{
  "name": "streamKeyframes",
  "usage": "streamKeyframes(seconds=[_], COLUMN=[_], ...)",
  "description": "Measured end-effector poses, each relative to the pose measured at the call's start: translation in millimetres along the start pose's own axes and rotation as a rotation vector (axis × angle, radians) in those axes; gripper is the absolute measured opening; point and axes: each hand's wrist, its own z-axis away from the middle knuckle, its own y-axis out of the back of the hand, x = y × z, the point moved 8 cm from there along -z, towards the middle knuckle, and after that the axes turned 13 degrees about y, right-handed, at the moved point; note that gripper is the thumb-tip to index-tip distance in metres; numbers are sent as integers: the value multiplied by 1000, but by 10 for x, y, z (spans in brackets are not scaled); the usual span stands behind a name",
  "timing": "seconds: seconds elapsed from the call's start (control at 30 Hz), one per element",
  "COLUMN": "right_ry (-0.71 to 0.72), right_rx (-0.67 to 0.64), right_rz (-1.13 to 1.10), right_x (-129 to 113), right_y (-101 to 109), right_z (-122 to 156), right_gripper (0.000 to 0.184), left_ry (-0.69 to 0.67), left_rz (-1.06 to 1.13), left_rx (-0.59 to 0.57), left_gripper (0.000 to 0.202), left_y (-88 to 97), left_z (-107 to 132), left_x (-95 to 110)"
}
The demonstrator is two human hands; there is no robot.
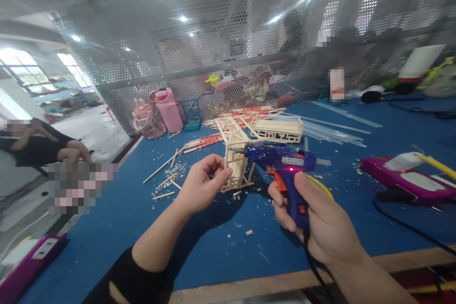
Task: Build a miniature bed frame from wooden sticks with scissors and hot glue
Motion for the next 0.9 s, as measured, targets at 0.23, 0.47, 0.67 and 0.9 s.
streamKeyframes(seconds=[0.23, 0.47, 0.67, 0.9], right_ry=[12, 239, 656, 423], right_rx=[1, -13, 117, -185], right_rz=[-3, 85, 811, 1954], right_x=[14, -268, -1003, -749], right_y=[-1, 51, 605, 899], right_z=[-27, 71, -574, -1707], right_gripper=[42, 40, 26, 41], left_ry=[2, 17, 75, 139], left_rz=[9, 19, 129, 357], left_rx=[-7, 1, -72, 163], left_gripper=[25, 19, 19, 27], left_y=[0, -7, -7, 364], left_z=[-4, 1, 4, -72], left_x=[-2, -8, 13, -12])
